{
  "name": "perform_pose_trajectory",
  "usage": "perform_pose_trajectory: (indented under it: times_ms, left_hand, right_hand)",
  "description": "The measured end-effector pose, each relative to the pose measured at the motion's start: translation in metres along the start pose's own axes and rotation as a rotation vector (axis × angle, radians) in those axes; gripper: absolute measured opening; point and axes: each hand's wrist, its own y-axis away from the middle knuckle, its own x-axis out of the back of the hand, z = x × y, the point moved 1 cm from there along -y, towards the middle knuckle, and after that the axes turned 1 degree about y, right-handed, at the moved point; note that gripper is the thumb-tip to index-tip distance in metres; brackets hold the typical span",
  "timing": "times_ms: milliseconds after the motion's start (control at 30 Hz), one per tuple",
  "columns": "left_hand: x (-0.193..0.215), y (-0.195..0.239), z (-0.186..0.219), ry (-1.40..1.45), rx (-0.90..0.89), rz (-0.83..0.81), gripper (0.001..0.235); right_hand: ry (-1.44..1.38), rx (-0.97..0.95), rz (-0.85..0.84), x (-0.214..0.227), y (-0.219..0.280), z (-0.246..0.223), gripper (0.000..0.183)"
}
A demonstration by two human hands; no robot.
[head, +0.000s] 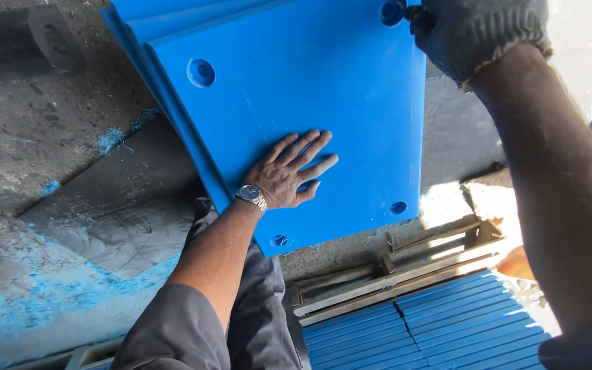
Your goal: Manually deburring the edges and holes of blue plastic slabs and stacking them on a pallet.
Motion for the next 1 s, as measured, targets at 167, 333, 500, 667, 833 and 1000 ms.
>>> perform_pose_trajectory:
  times_ms: [167,333,500,667,833,1000]
  left_hand:
    - [-0.003,0.001,0.001,-0.051,0.003,-0.004,0.07]
    - [-0.008,0.001,0.001,-0.007,-0.007,-0.017,0.068]
    - [-0.011,0.001,0.0,-0.002,-0.015,-0.006,0.068]
    - [-0.006,0.003,0.004,0.062,-0.022,0.01,0.068]
    - [-0.012,0.001,0.001,0.077,-0.017,0.011,0.067]
    - [-0.011,-0.001,0.0,0.085,-0.019,0.024,0.068]
  right_hand:
    - [-0.101,-0.177,-0.264,-0.026,-0.01,0.023,0.031]
    - [-0.036,-0.408,-0.48,0.0,-0.016,0.009,0.037]
    - [0.079,-0.312,-0.415,-0.007,-0.016,0.022,0.038]
    - [0.013,-0.243,-0.356,-0.018,0.0,0.024,0.037]
    - [0.135,-0.447,-0.621,0.009,-0.015,-0.015,0.05]
    - [0.059,-0.532,-0.705,0.013,-0.019,-0.035,0.062]
